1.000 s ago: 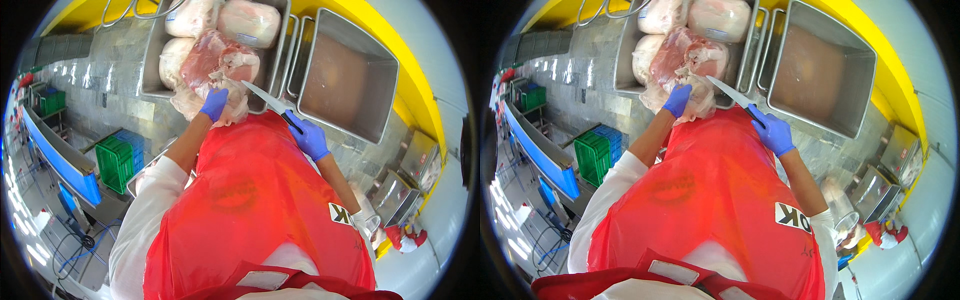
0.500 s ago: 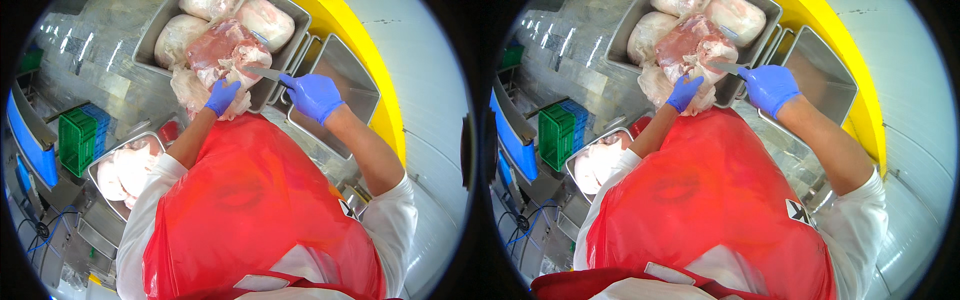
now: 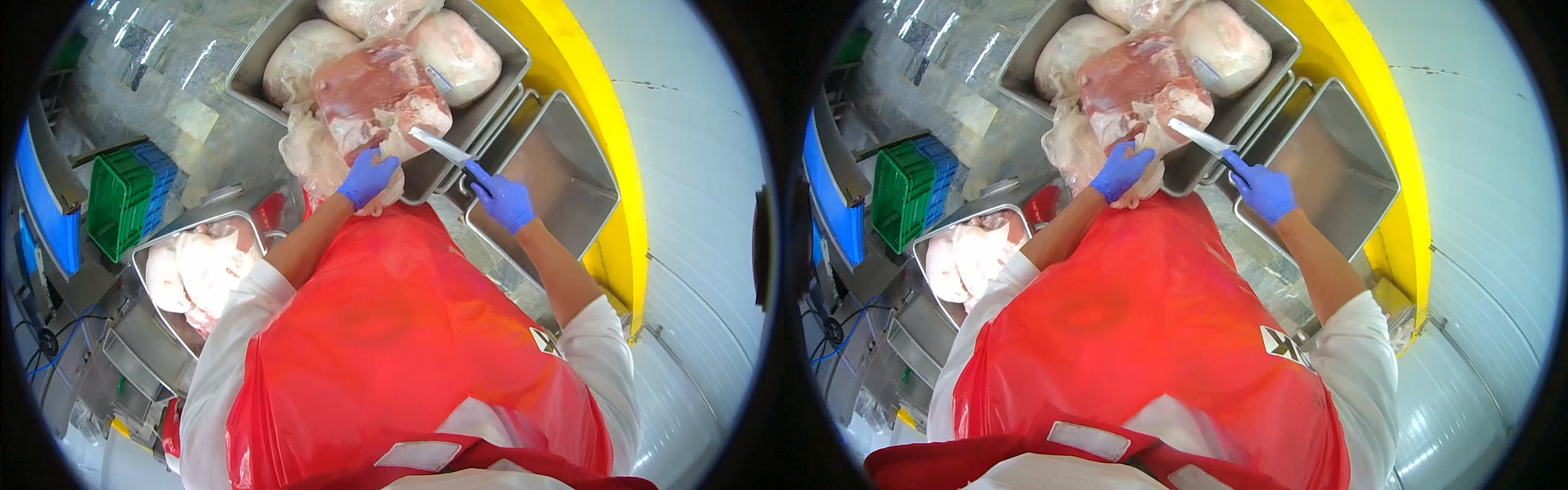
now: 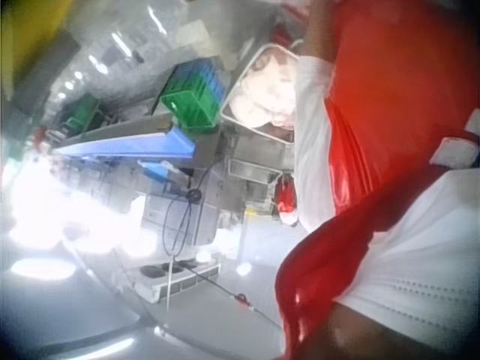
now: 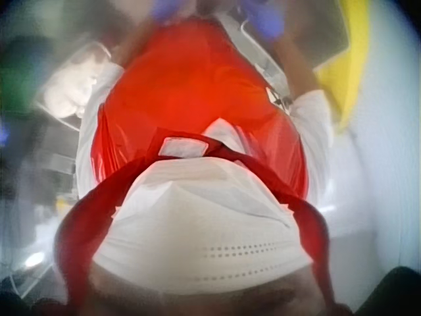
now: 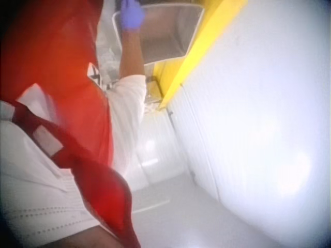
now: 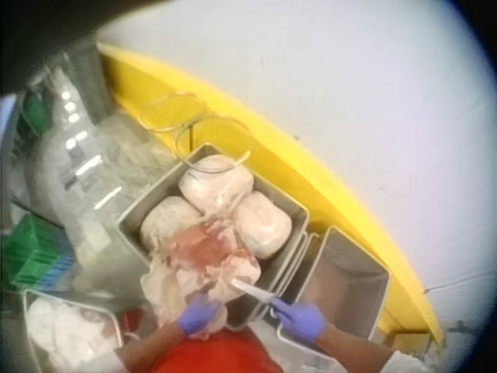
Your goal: The person removes vacuum-sealed meat portions from a metal tray, cuts open the plastic packaging with a knife, and trims excess fat and connective tissue from the meat. The trimmed pieces are placed into a second metal tray.
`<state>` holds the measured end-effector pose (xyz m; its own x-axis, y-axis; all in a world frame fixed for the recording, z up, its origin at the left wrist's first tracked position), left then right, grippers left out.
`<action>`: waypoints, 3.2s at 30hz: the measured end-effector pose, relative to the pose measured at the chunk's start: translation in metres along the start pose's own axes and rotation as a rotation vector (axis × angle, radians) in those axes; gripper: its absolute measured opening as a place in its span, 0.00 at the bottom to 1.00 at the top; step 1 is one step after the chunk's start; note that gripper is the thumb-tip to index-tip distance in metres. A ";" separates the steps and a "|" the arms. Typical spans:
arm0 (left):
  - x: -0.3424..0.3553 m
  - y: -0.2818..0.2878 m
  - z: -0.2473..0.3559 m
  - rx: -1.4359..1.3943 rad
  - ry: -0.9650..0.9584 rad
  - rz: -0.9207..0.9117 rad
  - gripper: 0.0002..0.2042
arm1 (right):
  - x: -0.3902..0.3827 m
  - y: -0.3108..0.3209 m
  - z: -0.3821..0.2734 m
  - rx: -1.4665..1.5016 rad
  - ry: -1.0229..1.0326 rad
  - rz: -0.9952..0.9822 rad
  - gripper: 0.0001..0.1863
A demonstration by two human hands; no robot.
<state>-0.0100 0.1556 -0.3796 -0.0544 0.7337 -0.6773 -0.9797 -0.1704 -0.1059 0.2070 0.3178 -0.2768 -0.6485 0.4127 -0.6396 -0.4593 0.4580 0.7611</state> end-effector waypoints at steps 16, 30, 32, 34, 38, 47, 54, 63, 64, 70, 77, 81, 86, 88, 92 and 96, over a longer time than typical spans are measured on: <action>-0.040 0.077 0.045 0.169 -0.131 0.385 0.16 | 0.001 -0.039 -0.058 0.758 0.141 0.374 0.26; -0.042 0.050 0.022 0.043 0.214 -0.041 0.14 | -0.057 -0.102 -0.083 0.443 -0.142 0.492 0.29; -0.043 0.055 0.023 0.102 0.224 -0.018 0.13 | -0.054 -0.111 -0.090 0.445 -0.151 0.534 0.29; -0.044 0.064 0.029 0.240 0.212 -0.008 0.13 | -0.048 -0.117 -0.102 0.454 -0.158 0.550 0.29; -0.038 0.091 0.051 0.355 0.182 0.004 0.11 | -0.045 -0.063 -0.101 0.523 -0.139 0.570 0.31; -0.054 0.062 0.088 -0.091 0.282 -0.031 0.05 | -0.063 -0.046 -0.101 0.622 -0.162 0.468 0.31; -0.035 0.099 0.054 0.122 0.098 -0.034 0.13 | -0.005 -0.152 -0.111 0.650 -0.140 0.513 0.32; -0.046 0.109 0.095 0.537 -0.136 -0.092 0.28 | -0.088 -0.016 -0.078 0.371 -0.146 0.366 0.30; -0.044 0.111 0.089 0.468 -0.165 -0.069 0.28 | -0.093 0.000 -0.080 0.333 -0.129 0.343 0.28; -0.036 0.110 0.029 0.448 0.020 0.127 0.19 | -0.077 0.047 -0.094 0.240 -0.066 0.317 0.26; -0.046 0.094 0.015 0.169 -0.066 0.264 0.18 | -0.043 0.112 -0.116 0.027 0.154 0.197 0.19; -0.052 0.086 0.020 0.056 -0.081 0.251 0.15 | -0.034 0.124 -0.115 0.003 0.158 0.147 0.17; -0.053 0.088 0.017 0.108 -0.088 0.266 0.13 | -0.053 0.144 -0.120 0.088 0.212 0.236 0.16; -0.062 0.080 0.031 0.043 -0.089 0.297 0.15 | -0.039 0.137 -0.126 0.065 0.171 0.127 0.15; -0.047 0.089 0.010 0.285 -0.175 0.350 0.19 | -0.024 0.146 -0.140 -0.014 0.224 0.105 0.14; -0.047 0.082 0.013 0.337 -0.218 0.431 0.20 | -0.003 0.128 -0.159 -0.039 0.301 0.218 0.16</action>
<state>-0.0907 0.1156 -0.3474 -0.4646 0.7691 -0.4389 -0.8659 -0.2910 0.4068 0.0537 0.2497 -0.1599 -0.8804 0.2448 -0.4062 -0.3097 0.3520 0.8833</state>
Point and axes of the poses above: each hand's wrist, its own x-axis towards the middle knuckle, its own y-axis out of the back of the hand, z = x × y, the point moved 7 cm from there along x, towards the middle knuckle, and after that the axes turned 6 degrees about -z, right-handed, at the moved point
